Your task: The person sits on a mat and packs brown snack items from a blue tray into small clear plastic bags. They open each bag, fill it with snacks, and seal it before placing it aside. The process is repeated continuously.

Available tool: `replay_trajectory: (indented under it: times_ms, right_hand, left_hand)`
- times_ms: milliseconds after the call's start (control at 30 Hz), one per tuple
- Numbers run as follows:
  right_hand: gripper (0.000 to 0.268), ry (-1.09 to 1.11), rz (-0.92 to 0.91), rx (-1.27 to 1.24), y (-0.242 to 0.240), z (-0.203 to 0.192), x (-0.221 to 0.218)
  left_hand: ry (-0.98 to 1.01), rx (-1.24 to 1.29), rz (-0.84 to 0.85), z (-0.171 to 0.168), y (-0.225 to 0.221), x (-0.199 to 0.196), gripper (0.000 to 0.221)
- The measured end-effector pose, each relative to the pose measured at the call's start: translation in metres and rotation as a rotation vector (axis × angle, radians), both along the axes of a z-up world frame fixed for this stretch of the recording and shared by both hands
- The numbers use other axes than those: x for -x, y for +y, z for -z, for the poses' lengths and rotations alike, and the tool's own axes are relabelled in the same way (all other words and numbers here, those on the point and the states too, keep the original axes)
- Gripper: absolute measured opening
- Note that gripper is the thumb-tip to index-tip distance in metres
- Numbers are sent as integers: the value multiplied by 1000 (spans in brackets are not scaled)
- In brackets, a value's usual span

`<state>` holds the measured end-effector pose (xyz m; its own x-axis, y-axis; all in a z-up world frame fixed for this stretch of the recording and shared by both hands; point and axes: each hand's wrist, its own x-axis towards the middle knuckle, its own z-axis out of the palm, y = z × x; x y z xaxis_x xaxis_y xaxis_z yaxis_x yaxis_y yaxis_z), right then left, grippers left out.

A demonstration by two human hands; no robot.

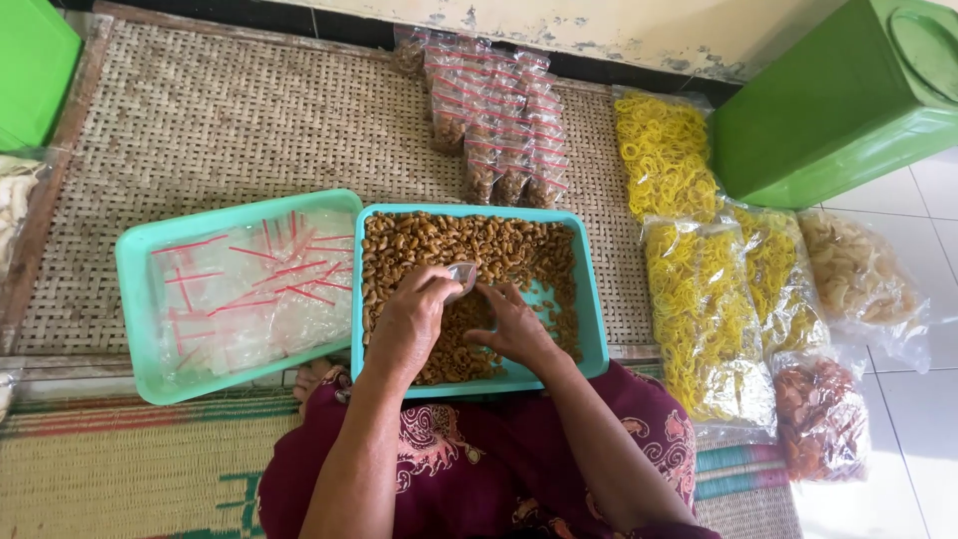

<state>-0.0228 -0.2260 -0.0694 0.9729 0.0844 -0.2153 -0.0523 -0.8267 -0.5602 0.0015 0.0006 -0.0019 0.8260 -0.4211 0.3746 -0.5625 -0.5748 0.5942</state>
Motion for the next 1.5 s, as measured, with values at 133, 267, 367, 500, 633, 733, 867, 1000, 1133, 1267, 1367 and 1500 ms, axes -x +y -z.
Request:
replay_trajectory:
  times_ms: [133,267,367,500,633,733,867,1000,1133,1267,1367,1500]
  right_hand:
    - [86,-56,-28,-77,16,-9,6]
    - [55,-169,-87,-91,21,-7,13]
    - [33,-216,-123,-113,20,-10,18]
    - [17,-286,-143,-168,16,-21,26]
    - [18,-286,-120,-182,5,-48,26]
    - [14,-354,-65,-203,10,-91,23]
    - [16,-438,-30,-316,30,-127,11]
    - [18,-447,-106,-356,42,-128,0]
    - [23,-377,-87,-346,41,-141,8]
    - [31,-342,-4,-268,8,-115,20]
    - [50,-124,-34,-185,-17,-82,34]
    - [81,161,-36,-113,-35,-41,49]
  left_hand:
    - [34,23,-14,-5,-2,0,24]
    - [11,11,0,3,-3,-2,24]
    - [-4,-2,-1,10,-4,-1,24]
    - [27,29,19,12,-6,2,23]
    - [26,28,25,18,-7,3,23]
    - [-16,-9,31,18,-8,8,21]
    - [-15,-17,67,10,-11,12,19]
    - [-61,-46,63,21,-16,12,20]
    - [-10,-58,71,19,-12,14,25]
    - [2,-31,92,17,-13,12,20]
    - [17,-15,96,18,-9,10,22]
    - [19,-8,109,15,-9,10,22]
